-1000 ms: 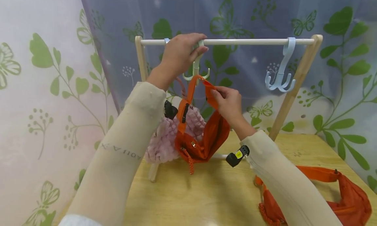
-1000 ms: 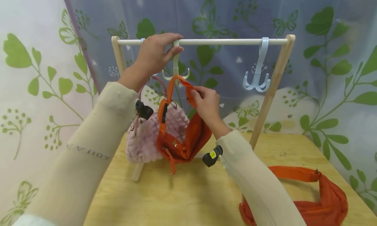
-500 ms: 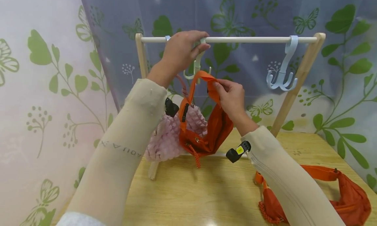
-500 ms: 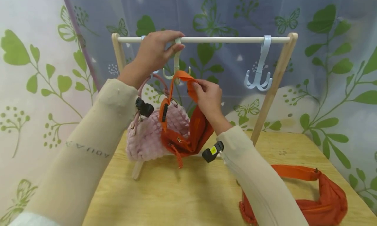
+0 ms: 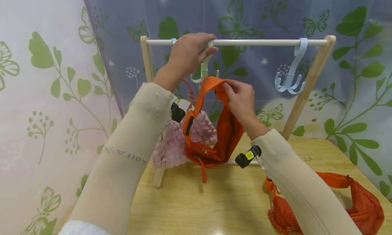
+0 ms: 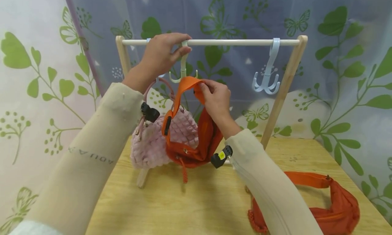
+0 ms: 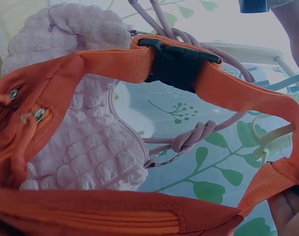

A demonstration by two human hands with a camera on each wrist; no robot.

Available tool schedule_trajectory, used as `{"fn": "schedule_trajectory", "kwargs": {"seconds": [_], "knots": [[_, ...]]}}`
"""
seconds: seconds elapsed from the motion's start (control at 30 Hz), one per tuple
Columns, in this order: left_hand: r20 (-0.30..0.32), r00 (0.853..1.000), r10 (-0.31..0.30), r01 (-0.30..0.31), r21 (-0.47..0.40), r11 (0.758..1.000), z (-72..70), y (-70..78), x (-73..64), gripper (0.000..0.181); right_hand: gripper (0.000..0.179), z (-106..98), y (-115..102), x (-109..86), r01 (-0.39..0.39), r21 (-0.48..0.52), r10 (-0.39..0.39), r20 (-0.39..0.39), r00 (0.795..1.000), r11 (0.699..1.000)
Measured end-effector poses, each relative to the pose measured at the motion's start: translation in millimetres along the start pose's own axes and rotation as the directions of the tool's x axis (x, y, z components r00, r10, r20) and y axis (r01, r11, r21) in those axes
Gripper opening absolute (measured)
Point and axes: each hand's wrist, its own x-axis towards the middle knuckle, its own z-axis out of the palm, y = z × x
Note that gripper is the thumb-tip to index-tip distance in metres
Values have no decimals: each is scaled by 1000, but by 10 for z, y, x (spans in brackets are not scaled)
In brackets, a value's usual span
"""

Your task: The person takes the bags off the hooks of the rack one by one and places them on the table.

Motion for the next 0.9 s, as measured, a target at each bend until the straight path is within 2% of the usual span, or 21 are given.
{"fn": "schedule_trajectory", "kwargs": {"seconds": [0.27,0.53,0.8,0.9], "knots": [[1,1000,-3,3,-7,1000,8,-4,5,41,28,-25,17,-22,15,-28,-14,12,1000,1000],[-3,1000,13,-13,2,1000,14,0,0,43,25,-115,24,-56,94,-78,-96,-14,995,993],[9,1000,-18,18,22,1000,-24,-29,-11,45,24,-183,-1,-81,144,-105,-146,-14,989,984],[-11,1000,-9,9,11,1000,-5,-35,-13,43,23,-216,-6,-104,154,-116,-157,-19,987,981]]}}
